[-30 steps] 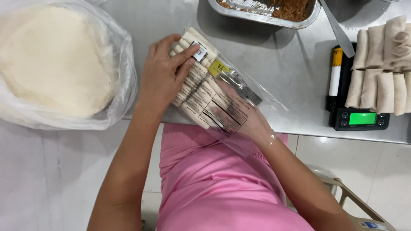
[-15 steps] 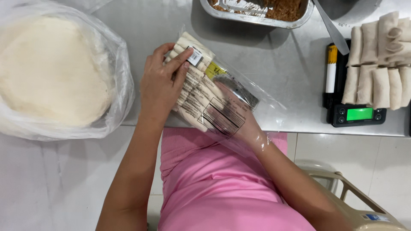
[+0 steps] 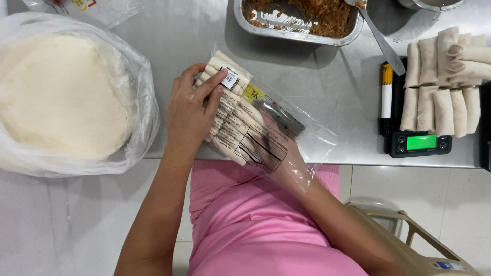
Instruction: The person counts and weighs pre-made spring rolls on a digital scale, places them into a plastic bag, labels the bag with a marker, and then assembles more rolls by placing meat filling onto wrappers and folding them by hand.
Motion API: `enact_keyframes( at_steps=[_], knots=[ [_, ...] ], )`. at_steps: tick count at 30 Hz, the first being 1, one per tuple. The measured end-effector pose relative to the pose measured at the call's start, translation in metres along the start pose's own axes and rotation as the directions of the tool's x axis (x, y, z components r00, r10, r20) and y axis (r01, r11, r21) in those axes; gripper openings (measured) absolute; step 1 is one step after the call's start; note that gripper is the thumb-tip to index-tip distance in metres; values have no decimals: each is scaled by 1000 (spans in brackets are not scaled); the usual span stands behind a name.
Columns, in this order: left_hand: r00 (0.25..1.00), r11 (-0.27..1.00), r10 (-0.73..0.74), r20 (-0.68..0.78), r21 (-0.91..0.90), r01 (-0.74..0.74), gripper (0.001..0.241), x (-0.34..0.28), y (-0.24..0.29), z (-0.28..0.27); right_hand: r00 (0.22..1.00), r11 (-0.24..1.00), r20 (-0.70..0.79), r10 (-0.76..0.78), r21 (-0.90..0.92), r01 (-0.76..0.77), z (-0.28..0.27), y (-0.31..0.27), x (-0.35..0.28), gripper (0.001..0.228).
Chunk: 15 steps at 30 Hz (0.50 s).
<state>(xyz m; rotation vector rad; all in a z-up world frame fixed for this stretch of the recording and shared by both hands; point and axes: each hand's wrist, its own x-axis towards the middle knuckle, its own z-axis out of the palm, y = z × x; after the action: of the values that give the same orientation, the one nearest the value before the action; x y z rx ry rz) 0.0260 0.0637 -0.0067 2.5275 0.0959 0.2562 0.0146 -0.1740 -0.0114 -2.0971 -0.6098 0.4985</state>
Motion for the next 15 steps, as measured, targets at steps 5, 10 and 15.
enact_keyframes(
  at_steps=[5, 10, 15],
  knots=[
    [1000, 1000, -1, 9, 0, 1, 29, 0, -6, 5, 999, 978, 11, -32, -207, 33, 8, 12, -9, 62],
    [999, 1000, -7, 34, -22, 8, 29, 1, -9, 5, 993, 939, 9, -120, -324, 117, 13, 21, -13, 67],
    [1000, 1000, 2, 9, -13, -2, 30, -1, -11, 8, 973, 981, 165, -164, -80, 178, -11, -43, -2, 63]
  ],
)
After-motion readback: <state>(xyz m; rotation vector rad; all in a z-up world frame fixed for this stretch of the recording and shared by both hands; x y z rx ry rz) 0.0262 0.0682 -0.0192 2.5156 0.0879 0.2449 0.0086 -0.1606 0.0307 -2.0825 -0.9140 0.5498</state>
